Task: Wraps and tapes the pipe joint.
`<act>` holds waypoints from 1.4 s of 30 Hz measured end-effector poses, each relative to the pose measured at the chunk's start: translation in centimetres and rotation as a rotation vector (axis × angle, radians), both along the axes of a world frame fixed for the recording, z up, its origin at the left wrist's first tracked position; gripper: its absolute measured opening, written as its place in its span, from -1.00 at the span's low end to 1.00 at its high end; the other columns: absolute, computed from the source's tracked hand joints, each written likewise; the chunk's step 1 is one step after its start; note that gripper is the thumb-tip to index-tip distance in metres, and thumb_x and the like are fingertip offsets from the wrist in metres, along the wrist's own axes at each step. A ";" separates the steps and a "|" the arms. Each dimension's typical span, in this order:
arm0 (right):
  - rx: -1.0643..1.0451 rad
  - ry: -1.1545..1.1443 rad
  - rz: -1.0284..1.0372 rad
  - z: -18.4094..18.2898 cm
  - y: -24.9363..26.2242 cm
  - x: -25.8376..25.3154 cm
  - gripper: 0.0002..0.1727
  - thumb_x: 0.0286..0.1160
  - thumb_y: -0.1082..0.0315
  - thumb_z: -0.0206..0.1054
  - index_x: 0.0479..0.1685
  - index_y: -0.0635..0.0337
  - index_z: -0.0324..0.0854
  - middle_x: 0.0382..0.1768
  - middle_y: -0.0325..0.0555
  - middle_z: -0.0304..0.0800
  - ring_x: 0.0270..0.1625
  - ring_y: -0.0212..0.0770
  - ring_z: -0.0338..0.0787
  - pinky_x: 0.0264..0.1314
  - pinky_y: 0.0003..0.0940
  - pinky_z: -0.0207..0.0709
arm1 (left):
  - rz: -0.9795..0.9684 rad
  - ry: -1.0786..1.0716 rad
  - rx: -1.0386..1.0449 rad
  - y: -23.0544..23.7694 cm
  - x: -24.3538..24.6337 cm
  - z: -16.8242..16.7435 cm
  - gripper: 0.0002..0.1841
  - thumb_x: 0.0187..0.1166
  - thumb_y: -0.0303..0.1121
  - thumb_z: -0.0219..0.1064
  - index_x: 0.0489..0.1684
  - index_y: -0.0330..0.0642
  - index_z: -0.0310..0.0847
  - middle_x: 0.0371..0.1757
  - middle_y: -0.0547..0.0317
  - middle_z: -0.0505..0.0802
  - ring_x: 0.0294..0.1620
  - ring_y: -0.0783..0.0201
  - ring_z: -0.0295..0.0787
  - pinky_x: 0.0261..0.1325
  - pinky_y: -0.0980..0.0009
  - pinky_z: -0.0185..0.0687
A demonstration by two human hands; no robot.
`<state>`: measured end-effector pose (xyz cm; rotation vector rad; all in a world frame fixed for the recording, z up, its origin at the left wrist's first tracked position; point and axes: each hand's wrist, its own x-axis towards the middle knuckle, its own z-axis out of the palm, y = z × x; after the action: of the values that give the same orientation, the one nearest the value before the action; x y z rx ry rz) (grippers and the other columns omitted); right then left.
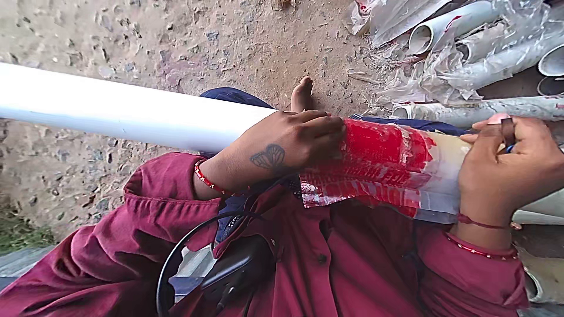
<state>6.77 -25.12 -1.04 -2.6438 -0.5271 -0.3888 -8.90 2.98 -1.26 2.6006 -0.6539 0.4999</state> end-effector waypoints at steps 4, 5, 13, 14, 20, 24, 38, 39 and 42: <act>-0.009 -0.013 0.003 0.1 0.0 -0.2 -0.60 0.82 0.20 0.07 -0.03 0.36 0.73 -0.17 0.26 0.87 -0.13 0.17 0.88 -0.09 0.18 0.57 | -0.047 -0.091 0.089 -0.2 -0.2 -0.6 -0.73 0.76 -0.48 0.15 0.08 -0.42 0.79 0.13 -0.26 0.90 0.22 -0.10 0.89 0.33 0.21 0.72; -0.006 -0.019 0.002 0.1 0.0 -0.3 -0.60 0.81 0.20 0.07 -0.03 0.35 0.73 -0.17 0.25 0.87 -0.13 0.15 0.88 -0.10 0.17 0.57 | -0.074 -0.132 0.163 0.0 -0.3 -0.7 -0.72 0.78 -0.49 0.13 0.12 -0.45 0.75 0.16 -0.30 0.88 0.21 -0.14 0.88 0.35 0.17 0.72; 0.043 -0.031 0.009 -0.4 -0.4 -0.8 -0.62 0.83 0.22 0.09 -0.02 0.38 0.71 -0.16 0.22 0.85 -0.13 0.04 0.87 -0.06 0.00 0.62 | -0.199 -0.213 0.436 -0.1 0.1 0.8 -0.73 0.70 -0.61 0.03 -0.02 -0.51 0.70 0.01 -0.38 0.89 -0.09 -0.17 0.95 -0.12 0.14 0.84; 0.037 -0.030 0.000 -0.4 -0.3 -0.8 -0.62 0.83 0.22 0.09 -0.02 0.38 0.71 -0.16 0.22 0.85 -0.12 0.05 0.87 -0.05 0.01 0.63 | -0.182 -0.203 0.444 -0.3 0.0 0.9 -0.73 0.70 -0.61 0.02 -0.02 -0.51 0.70 0.00 -0.38 0.90 -0.08 -0.18 0.95 -0.12 0.13 0.84; 0.039 -0.117 0.027 -0.7 -0.4 -1.8 -0.65 0.81 0.28 0.11 -0.09 0.40 0.71 -0.26 0.22 0.83 -0.22 0.03 0.84 -0.18 -0.06 0.58 | 0.222 -0.143 0.144 -1.1 1.6 0.8 -0.81 0.68 -0.56 0.22 -0.22 -0.47 0.75 -0.50 -0.14 0.73 -0.61 0.02 0.67 -0.66 0.30 0.34; 0.088 -0.125 0.034 -1.0 -1.1 -1.7 -0.64 0.82 0.28 0.12 -0.08 0.41 0.72 -0.23 0.23 0.84 -0.18 -0.03 0.86 -0.09 -0.12 0.61 | 0.155 0.037 -0.114 -1.2 1.4 0.9 -0.67 0.69 -0.26 0.29 0.08 -0.36 0.82 -0.21 -0.11 0.92 -0.14 0.08 0.88 -0.01 0.33 0.67; 0.041 0.012 -0.002 -1.0 -0.9 -0.3 -0.54 0.88 0.15 0.04 0.05 0.39 0.70 -0.17 0.24 0.82 -0.13 0.03 0.83 0.01 0.00 0.60 | 0.262 -0.038 -0.138 -1.9 -2.4 -1.8 -0.67 0.75 -0.30 0.22 0.16 -0.34 0.83 0.17 -0.15 0.92 0.34 -0.12 0.83 0.53 0.17 0.57; 0.041 0.004 -0.001 -1.0 -0.9 -0.3 -0.55 0.88 0.15 0.04 0.04 0.38 0.71 -0.18 0.24 0.83 -0.13 0.04 0.84 0.00 0.01 0.60 | 0.282 -0.063 -0.122 -2.2 -2.4 -1.9 -0.67 0.75 -0.32 0.22 0.14 -0.36 0.83 0.15 -0.17 0.92 0.31 -0.13 0.85 0.52 0.17 0.59; 0.029 0.008 -0.013 -0.9 -0.7 -0.3 -0.56 0.86 0.15 0.05 0.03 0.37 0.71 -0.18 0.23 0.83 -0.14 0.04 0.84 -0.01 0.03 0.60 | 0.322 -0.139 -0.064 -2.6 -2.3 -2.6 -0.71 0.76 -0.38 0.21 0.10 -0.39 0.81 0.11 -0.21 0.93 0.26 -0.15 0.87 0.48 0.15 0.62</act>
<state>6.42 -25.80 -1.93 -2.6208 -0.4975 -0.3868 -11.18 0.36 -3.87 2.6376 -0.2540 0.7925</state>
